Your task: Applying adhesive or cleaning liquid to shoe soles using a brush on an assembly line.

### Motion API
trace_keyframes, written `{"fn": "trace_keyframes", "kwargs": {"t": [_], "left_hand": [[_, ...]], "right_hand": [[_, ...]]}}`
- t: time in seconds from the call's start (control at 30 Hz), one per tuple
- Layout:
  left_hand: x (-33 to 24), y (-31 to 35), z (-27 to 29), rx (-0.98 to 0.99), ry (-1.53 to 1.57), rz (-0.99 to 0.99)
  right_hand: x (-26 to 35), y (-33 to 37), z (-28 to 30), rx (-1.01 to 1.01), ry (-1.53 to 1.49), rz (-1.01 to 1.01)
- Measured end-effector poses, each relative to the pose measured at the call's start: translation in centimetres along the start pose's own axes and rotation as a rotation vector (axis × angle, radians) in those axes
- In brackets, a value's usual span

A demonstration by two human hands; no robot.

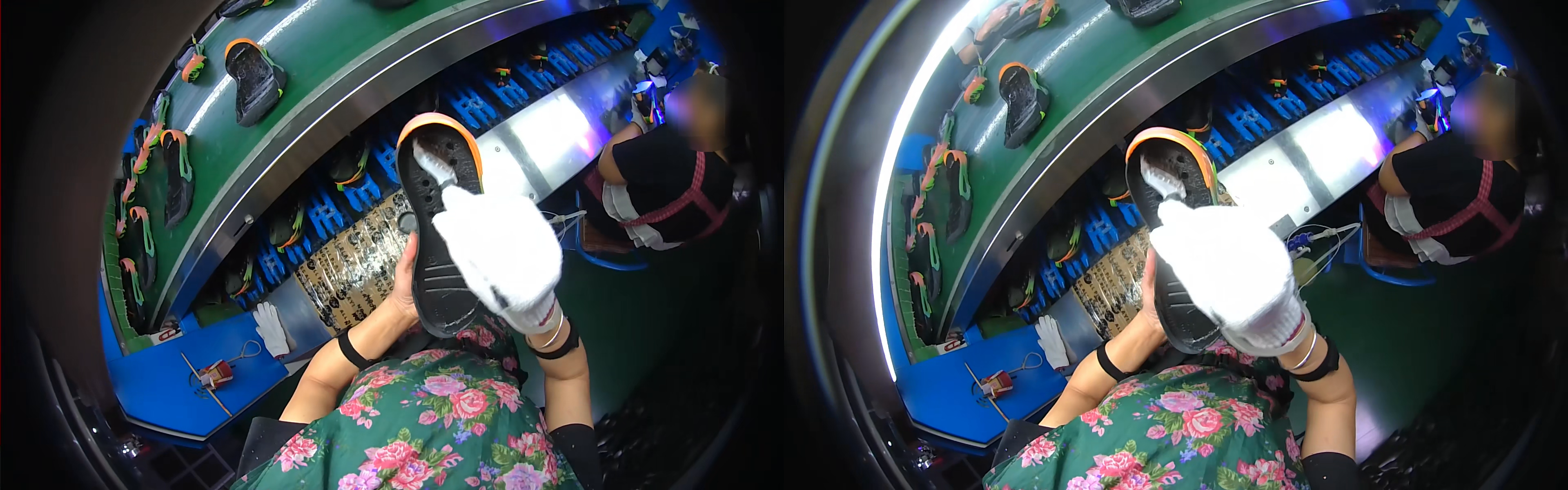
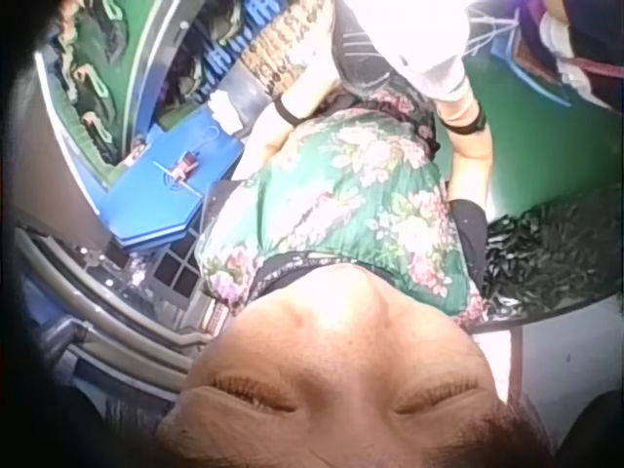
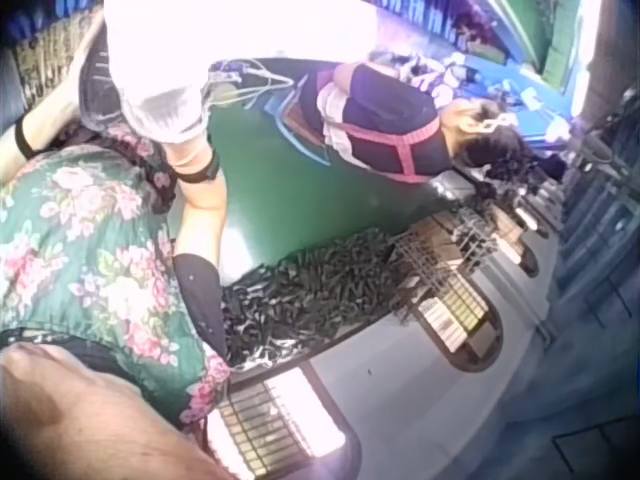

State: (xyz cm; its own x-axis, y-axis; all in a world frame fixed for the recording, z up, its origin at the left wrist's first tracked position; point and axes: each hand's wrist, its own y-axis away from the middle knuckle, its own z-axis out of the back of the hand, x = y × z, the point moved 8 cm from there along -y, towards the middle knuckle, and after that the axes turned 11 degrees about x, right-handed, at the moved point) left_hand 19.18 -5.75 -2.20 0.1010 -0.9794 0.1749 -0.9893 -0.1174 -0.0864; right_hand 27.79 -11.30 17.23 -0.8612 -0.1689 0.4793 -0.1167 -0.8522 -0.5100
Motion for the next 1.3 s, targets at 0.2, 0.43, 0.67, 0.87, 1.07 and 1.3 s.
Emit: {"fn": "trace_keyframes", "kwargs": {"t": [0.2, 0.43, 0.67, 0.87, 1.07, 1.3], "left_hand": [[-0.4, -0.1, 0.4, 0.052, 0.008, -0.014], [-1.8, -1.2, 1.0, -0.167, -0.270, 0.008], [-3.3, -3.6, -1.5, 0.015, -0.209, -0.049], [-4.5, -5.7, -4.6, 0.094, -0.204, -0.190], [-4.9, -6.3, -3.1, 0.010, -0.411, -0.083], [-4.7, -7.4, -6.3, 0.047, -0.262, -0.191]], "right_hand": [[-0.7, 0.1, 0.1, -0.069, -0.176, -0.030], [-1.1, -0.1, -1.3, -0.041, -0.084, -0.018], [-3.7, 2.0, -4.0, 0.027, -0.312, -0.107], [-3.8, 0.1, -0.8, -0.206, -0.300, -0.144], [-1.7, 0.4, -2.6, -0.100, -0.290, -0.024], [-2.1, 1.3, -2.5, -0.116, -0.217, -0.026]]}}
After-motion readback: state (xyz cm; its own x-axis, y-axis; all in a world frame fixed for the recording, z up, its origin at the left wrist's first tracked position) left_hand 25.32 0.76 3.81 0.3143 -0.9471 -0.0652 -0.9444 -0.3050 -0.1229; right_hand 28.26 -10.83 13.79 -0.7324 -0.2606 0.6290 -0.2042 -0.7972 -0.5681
